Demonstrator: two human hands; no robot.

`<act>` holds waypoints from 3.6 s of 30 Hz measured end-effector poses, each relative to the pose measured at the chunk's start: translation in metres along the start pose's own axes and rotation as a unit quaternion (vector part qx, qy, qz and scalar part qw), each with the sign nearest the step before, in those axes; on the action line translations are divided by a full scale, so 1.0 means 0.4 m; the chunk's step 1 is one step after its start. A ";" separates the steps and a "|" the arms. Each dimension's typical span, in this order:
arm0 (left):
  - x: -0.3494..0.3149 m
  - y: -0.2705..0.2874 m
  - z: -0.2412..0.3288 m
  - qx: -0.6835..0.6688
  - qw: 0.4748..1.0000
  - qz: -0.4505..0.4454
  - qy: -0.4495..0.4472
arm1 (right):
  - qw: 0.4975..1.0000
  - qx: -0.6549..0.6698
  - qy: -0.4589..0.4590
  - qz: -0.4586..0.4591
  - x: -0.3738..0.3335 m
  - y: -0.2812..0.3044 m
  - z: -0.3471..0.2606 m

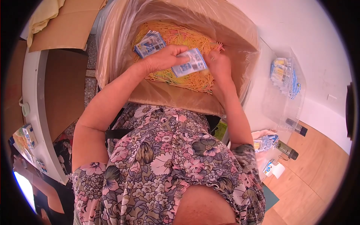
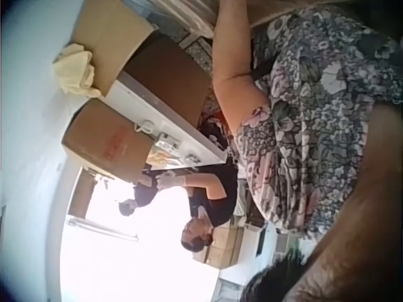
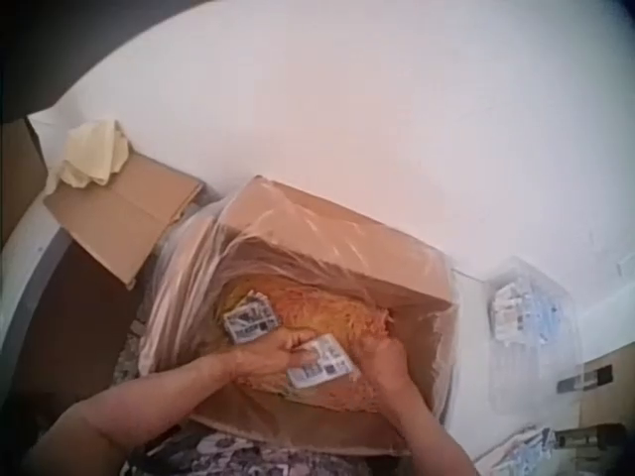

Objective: Apply labels to small blue and white packets and arrange them in rows on a workstation table.

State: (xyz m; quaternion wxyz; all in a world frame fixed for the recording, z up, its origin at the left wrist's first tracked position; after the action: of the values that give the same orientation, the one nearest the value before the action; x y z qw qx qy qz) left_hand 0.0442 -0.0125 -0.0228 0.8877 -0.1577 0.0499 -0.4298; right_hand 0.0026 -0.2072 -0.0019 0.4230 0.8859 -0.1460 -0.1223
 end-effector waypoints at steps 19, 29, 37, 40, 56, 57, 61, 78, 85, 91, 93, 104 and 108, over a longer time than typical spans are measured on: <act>-0.009 0.016 0.044 0.033 0.995 0.075 -0.061 | 0.885 0.362 -0.188 -0.225 -0.061 0.124 -0.171; -0.008 -0.004 0.049 0.028 0.995 0.025 -0.088 | 0.992 0.069 0.050 -0.089 -0.005 0.100 -0.202; -0.011 0.008 0.014 -0.031 0.997 0.050 -0.051 | 0.972 0.074 0.222 -0.006 -0.071 0.107 -0.248; -0.010 0.006 0.015 -0.071 0.995 0.058 -0.048 | 0.975 0.181 0.111 -0.064 -0.084 0.121 -0.217; 0.009 -0.018 -0.039 -0.008 0.999 0.033 -0.012 | 0.976 0.075 0.186 0.087 -0.174 0.076 -0.113; 0.003 -0.003 -0.044 -0.032 0.999 0.001 0.004 | 0.964 0.037 0.235 0.116 -0.189 0.091 -0.095; -0.012 0.117 -0.037 0.300 0.943 0.145 0.026 | 0.969 0.171 0.148 0.101 -0.303 0.290 -0.034; 0.060 -0.196 0.163 0.543 0.811 -0.077 -0.202 | 0.868 -0.134 -0.248 0.409 -0.773 0.774 0.761; 0.154 -0.800 0.088 0.388 0.720 -0.422 -0.390 | 0.845 -0.308 -0.299 0.319 -0.721 0.767 0.687; 0.238 -1.085 -0.169 0.410 0.732 -0.404 -0.364 | 0.885 0.009 -0.366 0.287 -0.763 0.790 0.638; 0.255 -1.097 -0.190 0.394 0.744 -0.384 -0.380 | 0.906 0.117 -0.350 0.209 -0.779 0.790 0.622; 0.238 -1.043 -0.051 0.333 0.715 -0.451 -0.417 | 0.897 0.145 -0.338 0.244 -0.794 0.757 0.551; 0.346 -1.039 0.073 0.319 0.691 -0.470 -0.447 | 0.915 -0.038 -0.349 0.198 -0.775 0.754 0.530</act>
State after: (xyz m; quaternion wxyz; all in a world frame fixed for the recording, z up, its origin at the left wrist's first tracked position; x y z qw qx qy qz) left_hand -0.1732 -0.3546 0.1453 0.4835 -0.0409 -0.5738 -0.6598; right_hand -0.4041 -0.4273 0.1340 0.3944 0.7231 -0.4517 -0.3428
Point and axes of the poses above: each hand's wrist, its own x-axis towards the middle knuckle, its own y-axis out of the back of the hand, z = x × y, the point moved 2 cm from there along x, towards the middle knuckle, and after that the axes turned 13 degrees about -y, right-handed, at the moved point
